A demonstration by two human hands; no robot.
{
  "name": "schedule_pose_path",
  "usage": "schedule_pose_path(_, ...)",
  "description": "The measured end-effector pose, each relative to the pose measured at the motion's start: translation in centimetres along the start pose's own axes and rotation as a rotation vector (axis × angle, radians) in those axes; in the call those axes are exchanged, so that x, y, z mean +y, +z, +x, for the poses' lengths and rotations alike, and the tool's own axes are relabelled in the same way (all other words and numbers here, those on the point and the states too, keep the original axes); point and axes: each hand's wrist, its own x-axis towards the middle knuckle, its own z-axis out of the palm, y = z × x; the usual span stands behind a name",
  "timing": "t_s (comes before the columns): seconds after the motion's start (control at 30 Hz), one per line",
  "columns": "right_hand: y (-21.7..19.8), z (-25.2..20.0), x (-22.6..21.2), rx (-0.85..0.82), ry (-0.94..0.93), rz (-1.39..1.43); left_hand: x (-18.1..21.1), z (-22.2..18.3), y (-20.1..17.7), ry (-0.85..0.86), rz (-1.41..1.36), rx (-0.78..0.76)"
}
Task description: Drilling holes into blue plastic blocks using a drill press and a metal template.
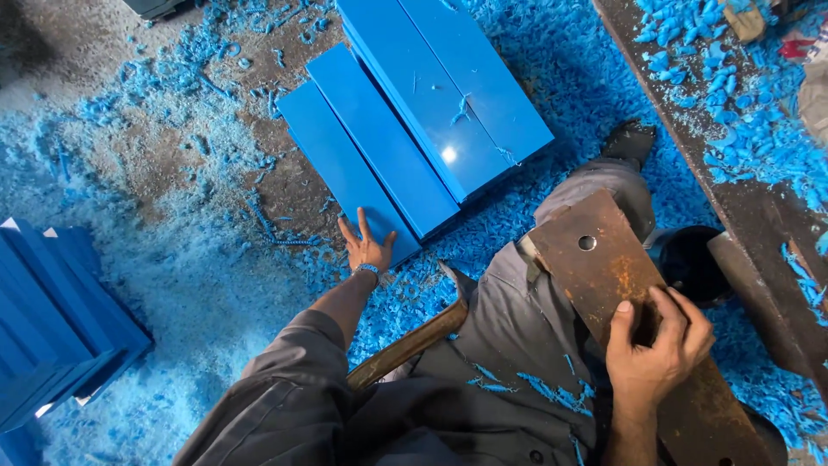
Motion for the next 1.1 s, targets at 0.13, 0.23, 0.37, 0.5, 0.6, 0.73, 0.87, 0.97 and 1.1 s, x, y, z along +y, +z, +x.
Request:
schedule_pose_path(0.13, -0.1, 0.4, -0.3, 0.013, -0.003, 0.004, -0.7, 1.6, 0.7, -0.128, -0.390, 0.097)
schedule_pose_path(0.23, -0.1, 0.2, -0.2, 0.017, -0.008, 0.003, -3.5, 3.1, 0.9, -0.187, -0.522, 0.064)
schedule_pose_path(0.37, -0.2, 0.5, -0.7, 0.015, -0.011, 0.007, -7.8, 6.0, 1.3, -0.185, -0.722, -0.087)
schedule_pose_path(0.5, -0.6, 0.3, -2.6, 0.038, 0.045, 0.053, -11.0, 6.7, -0.9, -0.232, -0.952, -0.558)
schedule_pose_path(0.6, -2.2, 2.4, -9.0, 0.003, -0.053, 0.188, -9.5, 3.4, -4.2, -0.211, -1.100, -0.596)
schedule_pose_path(0.73, -1.3, 2.5, -14.5, -0.353, 0.171, 0.552, 2.0, -7.2, -15.0, -0.231, -1.372, -0.593)
schedule_pose_path(0.87, 3.3, 4.5, -17.5, -0.840, 0.394, 0.790, 4.4, -9.0, -15.3, -0.264, -1.562, -0.691)
schedule_pose_path(0.97, 7.9, 4.5, -18.6, -0.890, 0.526, 0.939, 5.8, -12.0, -14.7, -0.313, -1.644, -0.805)
schedule_pose_path(1.1, 9.6, 4.6, -19.0, -0.739, 0.714, 0.941, 6.4, -14.4, -13.7, -0.304, -1.670, -0.903)
